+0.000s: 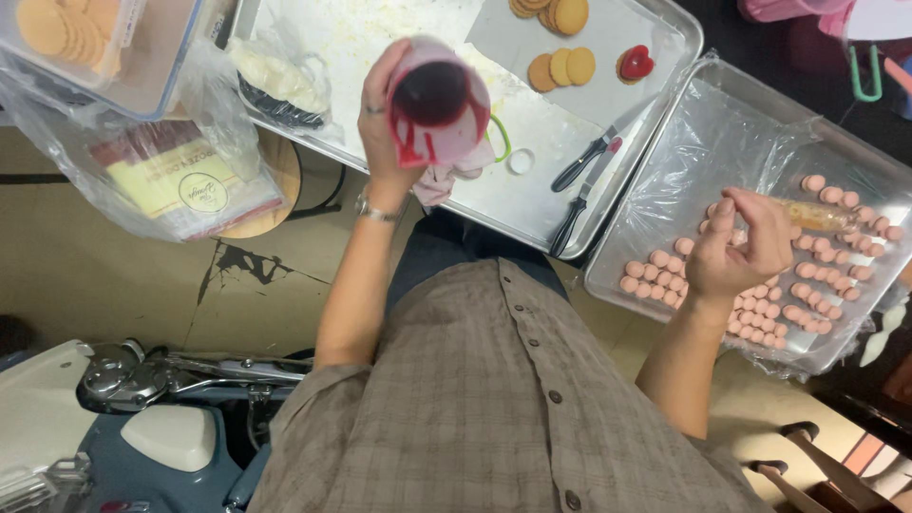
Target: The person carries a measuring cup of red liquid across the kitchen, then holds a small jar of glaze and uses a thin brush to apply glaze onto rows of pink dough balls arranged on a plastic-wrapped tray, dipping the brush back into the jar between pieces. The person then carries the tray and slides it into an oven.
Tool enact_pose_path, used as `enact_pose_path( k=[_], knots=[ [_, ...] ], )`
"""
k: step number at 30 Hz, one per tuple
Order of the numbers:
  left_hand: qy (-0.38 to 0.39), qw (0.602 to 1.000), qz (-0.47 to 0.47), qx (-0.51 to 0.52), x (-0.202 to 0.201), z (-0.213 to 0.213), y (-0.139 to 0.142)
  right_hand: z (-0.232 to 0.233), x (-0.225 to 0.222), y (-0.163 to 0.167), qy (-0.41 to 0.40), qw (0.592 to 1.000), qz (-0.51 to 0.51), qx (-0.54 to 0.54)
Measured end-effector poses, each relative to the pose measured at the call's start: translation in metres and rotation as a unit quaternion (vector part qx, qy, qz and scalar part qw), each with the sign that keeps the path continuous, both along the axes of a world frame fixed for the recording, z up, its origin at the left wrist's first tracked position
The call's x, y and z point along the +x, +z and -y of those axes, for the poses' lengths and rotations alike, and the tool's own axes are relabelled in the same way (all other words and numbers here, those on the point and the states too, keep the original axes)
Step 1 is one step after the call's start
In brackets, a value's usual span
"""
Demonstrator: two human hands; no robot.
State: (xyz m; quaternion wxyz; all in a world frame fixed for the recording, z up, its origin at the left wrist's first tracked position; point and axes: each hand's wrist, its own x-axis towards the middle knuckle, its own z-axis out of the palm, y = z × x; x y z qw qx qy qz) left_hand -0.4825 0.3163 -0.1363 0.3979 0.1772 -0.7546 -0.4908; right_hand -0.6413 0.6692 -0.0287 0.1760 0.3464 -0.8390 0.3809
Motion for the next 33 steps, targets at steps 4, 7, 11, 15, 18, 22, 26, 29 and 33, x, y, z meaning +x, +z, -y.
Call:
enact_pose_path(
  k=[4,7,11,15,18,22,26,29,33],
  knots=[
    [-0.048,0.999,0.010,-0.022,0.012,-0.011,0.001,0.020,0.000,0.005,0.016,1.000,-0.008,0.002],
    [-0.058,0.998,-0.015,-0.007,0.016,-0.014,0.007,0.029,0.000,0.011,0.028,0.999,-0.036,0.014],
    [-0.053,0.998,-0.029,0.026,0.024,-0.009,0.038,0.036,0.000,0.016,0.038,0.999,-0.027,-0.004],
    [-0.053,0.994,-0.055,-0.078,-0.001,0.000,0.085,0.040,-0.001,0.019,0.039,0.999,-0.027,-0.005],
    [-0.039,0.987,-0.081,-0.136,0.002,0.013,0.126,0.044,-0.004,0.019,0.047,0.998,-0.032,-0.014],
    [-0.032,0.977,-0.100,-0.185,-0.006,0.018,0.166,0.051,-0.007,0.017,0.049,0.998,-0.026,-0.022],
    [-0.029,0.966,-0.115,-0.229,-0.008,0.023,0.184,0.056,-0.012,0.018,0.066,0.997,-0.038,-0.028],
    [-0.013,0.970,-0.097,-0.223,-0.008,0.024,0.173,0.053,-0.017,0.019,0.061,0.997,-0.036,-0.030],
    [0.009,0.995,-0.074,-0.061,-0.009,0.029,0.121,0.044,-0.021,0.015,0.056,0.998,-0.023,-0.021]
  ],
)
